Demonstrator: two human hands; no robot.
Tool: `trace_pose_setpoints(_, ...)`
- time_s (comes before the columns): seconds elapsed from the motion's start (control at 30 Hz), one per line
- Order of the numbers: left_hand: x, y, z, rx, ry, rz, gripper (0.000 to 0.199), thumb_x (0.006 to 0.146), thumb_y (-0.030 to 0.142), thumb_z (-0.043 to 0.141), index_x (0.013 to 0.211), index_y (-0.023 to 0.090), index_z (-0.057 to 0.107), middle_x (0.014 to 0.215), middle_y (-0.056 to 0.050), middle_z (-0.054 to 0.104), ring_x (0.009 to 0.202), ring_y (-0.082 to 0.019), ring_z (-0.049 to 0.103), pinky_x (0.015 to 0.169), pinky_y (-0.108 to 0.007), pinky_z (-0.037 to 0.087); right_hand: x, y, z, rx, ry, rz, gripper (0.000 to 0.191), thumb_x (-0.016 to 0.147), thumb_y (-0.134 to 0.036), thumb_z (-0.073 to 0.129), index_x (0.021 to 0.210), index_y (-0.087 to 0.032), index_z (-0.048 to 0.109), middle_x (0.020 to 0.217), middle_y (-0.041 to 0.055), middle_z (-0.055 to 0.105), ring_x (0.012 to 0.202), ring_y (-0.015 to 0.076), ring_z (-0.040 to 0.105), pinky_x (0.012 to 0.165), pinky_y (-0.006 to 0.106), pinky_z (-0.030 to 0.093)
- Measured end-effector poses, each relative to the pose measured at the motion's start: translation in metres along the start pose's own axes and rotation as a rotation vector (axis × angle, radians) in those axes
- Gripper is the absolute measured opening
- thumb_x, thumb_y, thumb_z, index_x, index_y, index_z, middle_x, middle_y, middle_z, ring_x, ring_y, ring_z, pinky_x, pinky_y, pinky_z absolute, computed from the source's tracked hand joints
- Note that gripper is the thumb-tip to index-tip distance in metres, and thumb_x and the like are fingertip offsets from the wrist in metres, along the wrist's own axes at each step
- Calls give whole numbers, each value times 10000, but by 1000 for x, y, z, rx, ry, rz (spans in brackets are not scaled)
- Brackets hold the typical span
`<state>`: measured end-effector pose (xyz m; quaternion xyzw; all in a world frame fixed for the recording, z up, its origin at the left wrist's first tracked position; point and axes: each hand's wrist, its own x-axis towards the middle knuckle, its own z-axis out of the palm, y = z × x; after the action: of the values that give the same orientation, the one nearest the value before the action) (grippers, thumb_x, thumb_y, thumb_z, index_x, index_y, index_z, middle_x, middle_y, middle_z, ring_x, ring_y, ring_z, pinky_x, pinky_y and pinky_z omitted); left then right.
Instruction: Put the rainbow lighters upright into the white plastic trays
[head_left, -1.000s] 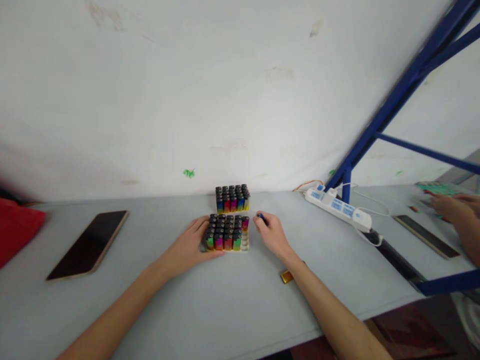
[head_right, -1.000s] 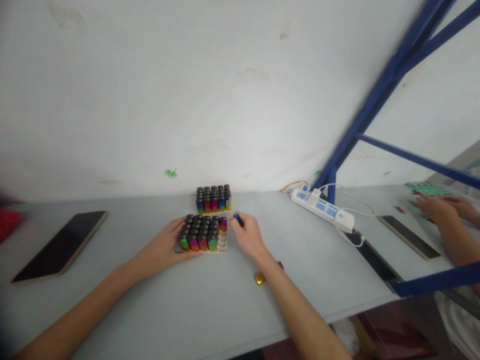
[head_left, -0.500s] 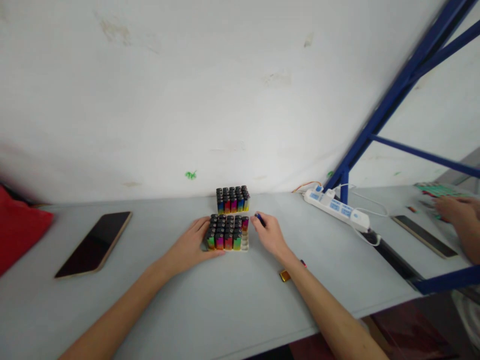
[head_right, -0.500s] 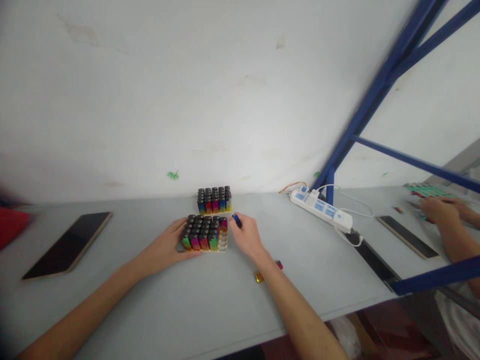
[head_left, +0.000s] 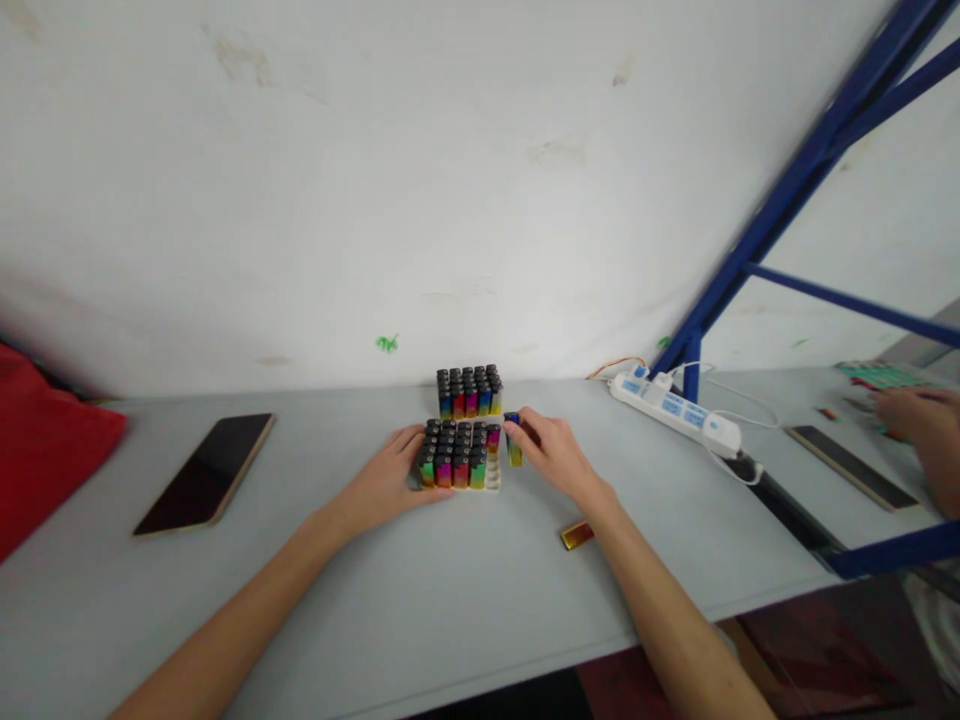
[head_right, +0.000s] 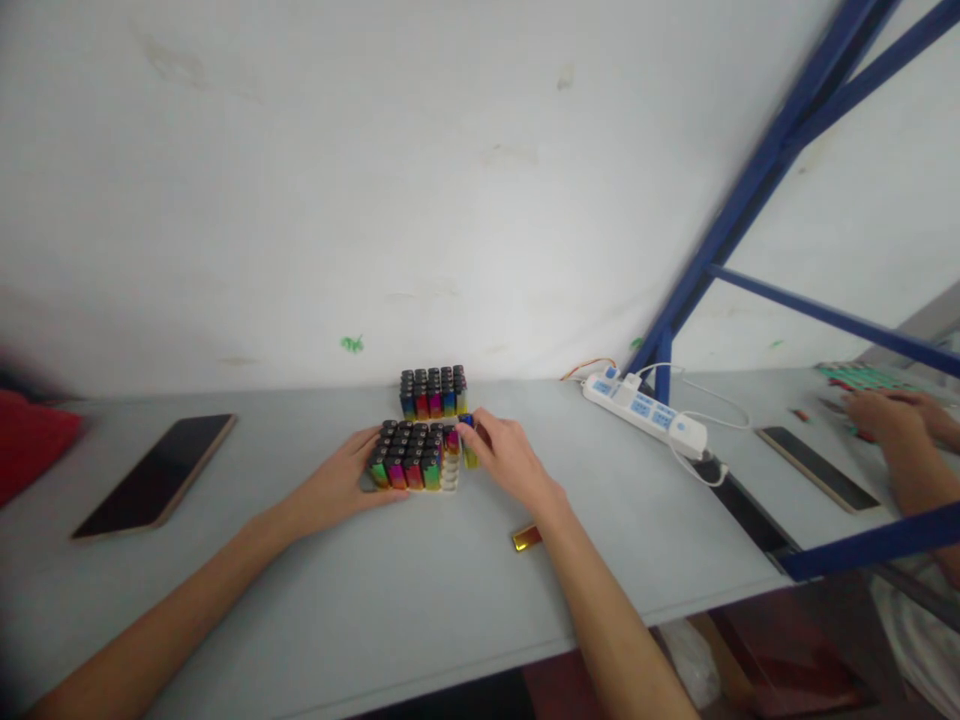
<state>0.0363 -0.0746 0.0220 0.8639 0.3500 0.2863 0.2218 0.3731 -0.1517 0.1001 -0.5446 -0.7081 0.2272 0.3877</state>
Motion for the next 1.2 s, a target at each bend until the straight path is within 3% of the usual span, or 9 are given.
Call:
trace_pose_setpoints(0.33, -1, -2, 2, -2, -18, -22, 945, 950, 869, 1011, 1662, 290, 788, 1722, -184, 809, 1646, -498, 742, 1476, -699, 574, 0, 5, -13, -17, -243, -27, 552, 1247, -740, 739, 945, -278, 750, 798, 24, 804, 749, 243, 735, 787, 335, 524)
trace_pose_setpoints(0.5, -1, -1, 1, 1, -5, 3, 922, 968, 862, 999, 1674, 311, 776, 1708, -167, 819, 1634, -495, 750, 1461, -695, 592, 1, -3, -3, -269, -208, -43, 414, 1255, -591, 815, 991, -274, 843, 980, 84, 885, 859, 270, 792, 790, 336, 541)
trace_pose_setpoints(0.6, 0, -1, 2, 3, -2, 9, 906, 962, 838, 1010, 1664, 314, 779, 1712, -162, 818, 1630, -498, 754, 1461, -696, 594, 3, -3, 8, -436, -190, 40, 516, 1176, -603, 931, 808, -273, 782, 889, 90, 836, 807, 260, 773, 724, 334, 490)
trace_pose_setpoints(0.7, 1, -2, 3, 4, -6, 2, 913, 970, 858, 986, 1663, 302, 775, 1716, -166, 815, 1636, -498, 749, 1457, -695, 595, -4, 4, -1, -413, -175, 33, 619, 1175, -713, 884, 761, -274, 747, 880, 85, 825, 792, 250, 754, 732, 340, 477)
trace_pose_setpoints(0.83, 3, -4, 5, 5, 10, -1, 939, 949, 906, 972, 1626, 278, 800, 1695, -193, 822, 1623, -516, 753, 1458, -718, 585, -44, 19, -44, -374, 94, 120, 633, 1286, -767, 548, 989, -276, 816, 862, 84, 833, 789, 277, 758, 788, 366, 512)
trace_pose_setpoints(0.93, 4, -6, 7, -9, 14, 5, 947, 947, 920, 963, 1620, 273, 805, 1704, -202, 818, 1621, -520, 753, 1455, -721, 587, -94, 26, -63, -425, 235, 224, 630, 1262, -791, 505, 1156, -264, 834, 788, 67, 791, 724, 300, 756, 784, 393, 542)
trace_pose_setpoints(1.07, 5, -7, 9, -8, 14, -10, 950, 925, 924, 976, 1597, 271, 819, 1695, -205, 822, 1616, -521, 752, 1440, -710, 602, -148, 24, -42, -636, 204, 476, 493, 1264, -716, 624, 1333, -263, 806, 918, 119, 863, 830, 361, 859, 783, 412, 570)
trace_pose_setpoints(1.2, 7, -5, 8, -5, 12, -13, 924, 923, 904, 989, 1581, 274, 834, 1663, -195, 838, 1597, -520, 759, 1441, -704, 595, -154, 20, -15, -809, 92, 656, 405, 1275, -625, 709, 1429, -258, 782, 1216, 206, 913, 955, 387, 926, 756, 400, 584)
